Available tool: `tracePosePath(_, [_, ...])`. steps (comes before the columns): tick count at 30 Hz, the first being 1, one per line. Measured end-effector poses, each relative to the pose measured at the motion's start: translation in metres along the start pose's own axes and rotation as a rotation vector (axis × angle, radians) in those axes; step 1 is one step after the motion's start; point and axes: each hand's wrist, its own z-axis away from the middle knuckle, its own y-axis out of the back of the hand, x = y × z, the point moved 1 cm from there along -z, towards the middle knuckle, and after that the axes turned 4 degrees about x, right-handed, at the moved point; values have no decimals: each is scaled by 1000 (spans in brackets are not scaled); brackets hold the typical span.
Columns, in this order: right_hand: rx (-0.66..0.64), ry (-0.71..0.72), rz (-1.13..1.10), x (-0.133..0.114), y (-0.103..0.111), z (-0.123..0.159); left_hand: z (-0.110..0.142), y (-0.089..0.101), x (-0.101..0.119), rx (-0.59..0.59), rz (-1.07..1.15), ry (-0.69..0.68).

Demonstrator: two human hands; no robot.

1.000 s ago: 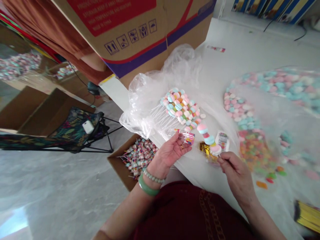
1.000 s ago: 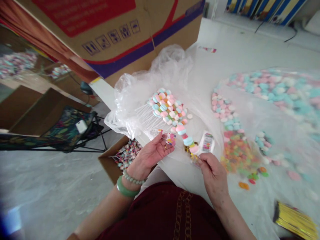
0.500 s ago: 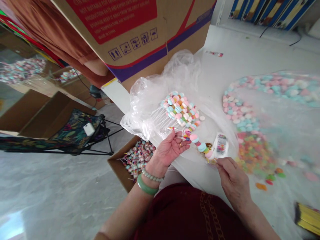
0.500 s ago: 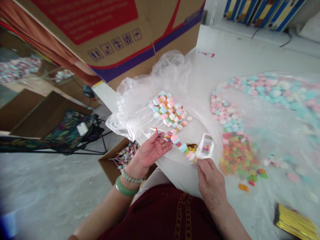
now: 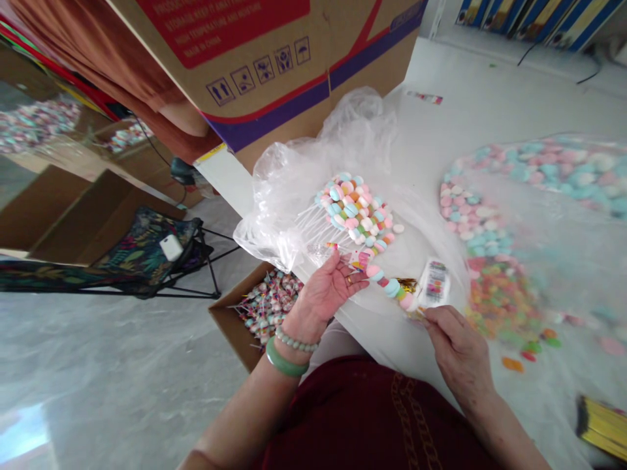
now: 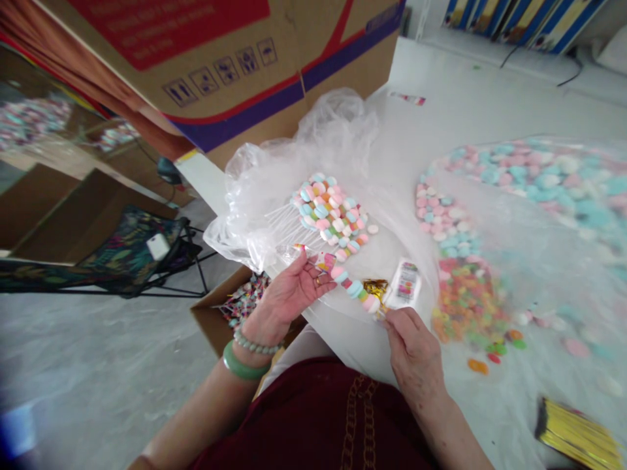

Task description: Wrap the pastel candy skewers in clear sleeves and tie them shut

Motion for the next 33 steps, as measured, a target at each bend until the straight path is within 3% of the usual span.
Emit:
tracePosePath(7, [66,9,30,-4,2,-3,0,0,-2,-64,18,28])
tracePosePath(13, [95,63,168,-10,1,-3,0,0,-6,-115,-62,-62])
tracePosePath(19, [92,178,325,-5,-5,5,-1,-2,-8,-31,-173,-145])
tracePosePath(24, [65,157,293,-2,-10,10,-1,-6,-10,9,-209,-129])
tracePosePath(29, [-25,-62,-39,-3,-11,4,-2,-5,-14,30,-273,-129])
tracePosePath(33, [-234,-485,-412,-4,-18,-2,-3,-4,-20,-2,-296,-78])
